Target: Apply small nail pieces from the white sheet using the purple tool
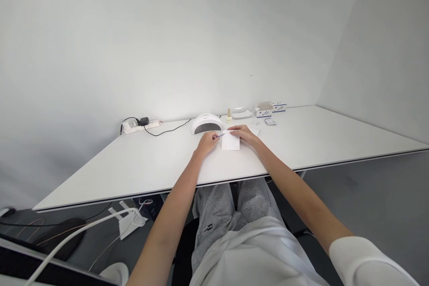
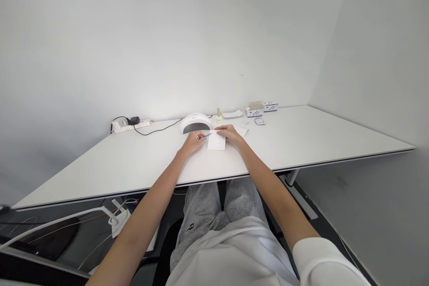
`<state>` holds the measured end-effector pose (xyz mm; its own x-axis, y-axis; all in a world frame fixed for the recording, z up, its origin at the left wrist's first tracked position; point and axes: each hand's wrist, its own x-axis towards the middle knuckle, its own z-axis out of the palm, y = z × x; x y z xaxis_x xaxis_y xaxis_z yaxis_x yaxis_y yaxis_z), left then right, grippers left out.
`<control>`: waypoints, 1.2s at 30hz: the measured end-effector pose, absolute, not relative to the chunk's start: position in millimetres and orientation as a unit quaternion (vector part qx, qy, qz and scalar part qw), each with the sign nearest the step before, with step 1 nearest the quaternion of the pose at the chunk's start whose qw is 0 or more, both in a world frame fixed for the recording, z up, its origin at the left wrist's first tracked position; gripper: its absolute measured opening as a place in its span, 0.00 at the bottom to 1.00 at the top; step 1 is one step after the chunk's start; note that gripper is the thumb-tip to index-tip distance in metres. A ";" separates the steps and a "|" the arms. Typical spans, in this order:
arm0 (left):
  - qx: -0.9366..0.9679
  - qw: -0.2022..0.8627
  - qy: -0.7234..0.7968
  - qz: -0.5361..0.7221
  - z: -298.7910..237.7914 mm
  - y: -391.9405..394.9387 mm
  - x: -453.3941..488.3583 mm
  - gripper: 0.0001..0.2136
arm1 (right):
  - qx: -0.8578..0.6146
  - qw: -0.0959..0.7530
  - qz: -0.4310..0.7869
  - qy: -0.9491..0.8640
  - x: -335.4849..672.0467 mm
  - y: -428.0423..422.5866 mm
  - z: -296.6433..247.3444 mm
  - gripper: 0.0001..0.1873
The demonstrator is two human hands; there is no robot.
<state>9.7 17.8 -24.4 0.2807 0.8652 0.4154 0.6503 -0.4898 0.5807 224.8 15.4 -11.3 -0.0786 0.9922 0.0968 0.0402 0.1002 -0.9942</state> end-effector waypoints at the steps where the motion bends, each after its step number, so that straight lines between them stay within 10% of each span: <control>1: 0.786 0.153 0.480 0.358 -24.2 17.8 9.5 0.07 | -0.465 0.493 0.482 -0.555 225.0 15.7 -11.7 0.13; 36: 0.770 0.225 0.435 0.409 -24.9 19.5 10.9 0.09 | -0.450 0.494 0.459 -0.585 226.8 17.1 -14.3 0.13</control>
<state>10.9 19.5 -24.9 0.2876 0.8535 0.4345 0.4853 -0.5210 0.7022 226.8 17.1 -14.3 -0.1060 0.9806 0.1650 0.0721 0.1731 -0.9823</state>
